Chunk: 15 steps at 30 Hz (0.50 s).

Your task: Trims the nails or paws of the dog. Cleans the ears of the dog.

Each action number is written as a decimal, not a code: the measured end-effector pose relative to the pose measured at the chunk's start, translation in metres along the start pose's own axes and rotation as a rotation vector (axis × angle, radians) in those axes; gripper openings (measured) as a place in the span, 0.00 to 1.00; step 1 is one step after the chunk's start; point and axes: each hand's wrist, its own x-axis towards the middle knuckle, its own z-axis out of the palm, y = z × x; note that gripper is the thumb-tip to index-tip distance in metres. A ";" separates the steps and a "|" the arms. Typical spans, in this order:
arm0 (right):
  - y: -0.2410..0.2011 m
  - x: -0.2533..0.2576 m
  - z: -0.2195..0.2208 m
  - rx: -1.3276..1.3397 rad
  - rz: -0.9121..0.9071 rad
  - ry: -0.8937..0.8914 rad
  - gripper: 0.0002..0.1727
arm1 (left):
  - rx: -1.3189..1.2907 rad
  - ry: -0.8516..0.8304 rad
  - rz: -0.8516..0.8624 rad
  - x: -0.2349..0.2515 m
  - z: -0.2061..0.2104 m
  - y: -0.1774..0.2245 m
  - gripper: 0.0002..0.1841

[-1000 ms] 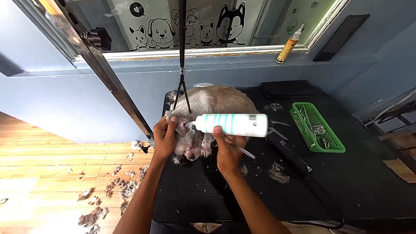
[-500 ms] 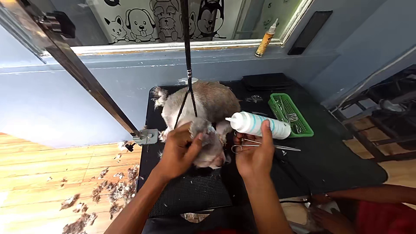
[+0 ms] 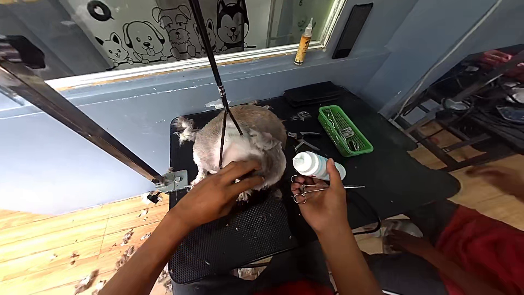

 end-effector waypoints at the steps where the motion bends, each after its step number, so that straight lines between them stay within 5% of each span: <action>1: 0.001 -0.002 0.000 0.002 0.004 0.002 0.29 | 0.066 0.006 0.035 0.005 -0.002 -0.001 0.17; 6: -0.005 -0.009 0.004 0.038 -0.008 -0.020 0.27 | 0.403 -0.046 0.168 0.049 -0.005 0.003 0.18; 10: -0.016 -0.008 0.006 0.038 -0.024 -0.034 0.28 | 0.562 -0.077 0.115 0.086 -0.014 0.010 0.21; 15: -0.023 -0.007 0.017 0.073 -0.061 -0.056 0.27 | 0.256 -0.007 0.137 0.116 -0.038 -0.019 0.17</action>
